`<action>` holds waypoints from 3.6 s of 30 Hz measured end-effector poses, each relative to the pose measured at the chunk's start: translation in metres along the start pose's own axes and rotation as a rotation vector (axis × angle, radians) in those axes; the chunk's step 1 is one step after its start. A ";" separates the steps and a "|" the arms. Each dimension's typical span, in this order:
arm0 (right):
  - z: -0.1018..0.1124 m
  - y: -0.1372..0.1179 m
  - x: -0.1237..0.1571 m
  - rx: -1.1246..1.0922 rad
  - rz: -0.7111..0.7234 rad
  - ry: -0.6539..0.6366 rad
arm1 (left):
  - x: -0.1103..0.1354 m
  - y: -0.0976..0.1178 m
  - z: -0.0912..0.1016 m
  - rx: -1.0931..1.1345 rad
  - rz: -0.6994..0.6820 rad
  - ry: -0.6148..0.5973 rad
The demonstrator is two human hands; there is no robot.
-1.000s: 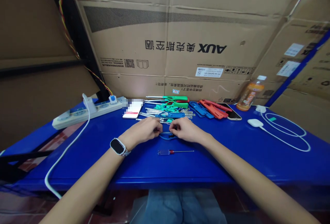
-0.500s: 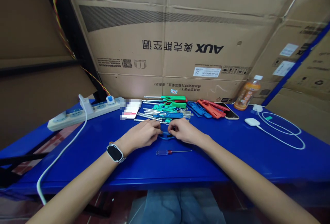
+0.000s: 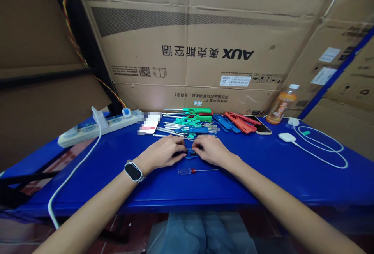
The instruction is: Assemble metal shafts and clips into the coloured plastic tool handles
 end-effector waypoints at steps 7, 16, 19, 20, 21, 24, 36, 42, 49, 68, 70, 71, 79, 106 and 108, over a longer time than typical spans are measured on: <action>0.000 0.000 0.000 -0.005 0.003 0.008 | -0.001 0.001 0.001 0.012 0.025 0.018; 0.000 0.003 -0.004 -0.060 -0.027 -0.020 | 0.005 -0.028 0.000 0.333 0.164 0.042; 0.000 0.005 -0.004 -0.067 -0.028 -0.025 | 0.012 -0.049 -0.005 0.438 0.248 0.039; 0.001 0.006 -0.004 -0.066 -0.028 -0.025 | 0.013 -0.053 -0.006 0.459 0.262 0.028; 0.001 0.007 -0.004 -0.063 -0.029 -0.024 | 0.014 -0.055 -0.008 0.474 0.273 0.011; 0.003 0.009 -0.003 -0.053 -0.028 -0.020 | 0.014 -0.053 -0.011 0.504 0.273 -0.048; 0.004 0.008 -0.003 -0.012 0.038 -0.011 | 0.012 -0.044 -0.004 0.417 0.216 -0.063; 0.005 0.007 -0.003 -0.012 0.039 -0.010 | 0.011 -0.040 -0.004 0.378 0.195 -0.033; 0.005 0.005 -0.002 -0.013 0.069 -0.012 | 0.007 -0.036 -0.004 0.450 0.138 -0.018; 0.007 0.008 0.000 -0.050 0.014 0.011 | 0.002 -0.031 -0.006 0.355 0.170 0.021; 0.008 0.005 0.000 -0.037 0.029 0.016 | 0.002 -0.033 -0.009 0.360 0.177 0.019; 0.008 0.002 0.000 -0.029 0.043 0.017 | 0.002 -0.034 -0.010 0.362 0.184 0.016; 0.000 -0.021 -0.021 0.031 0.189 -0.103 | 0.003 -0.033 -0.011 0.373 0.210 -0.006; -0.014 0.005 -0.030 -0.338 0.032 -0.248 | 0.000 -0.002 -0.003 -0.023 0.073 -0.025; -0.012 0.009 -0.030 -0.326 0.016 -0.227 | 0.000 -0.002 -0.003 -0.027 0.073 -0.023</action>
Point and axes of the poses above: each hand's wrist, its own x-axis away from the middle knuckle, its own z-axis out of the back of the hand, y = z × x, the point moved 9 cm from there along -x, towards the middle knuckle, and after that the axes turned 5 degrees about -x, right-handed, at the moved point
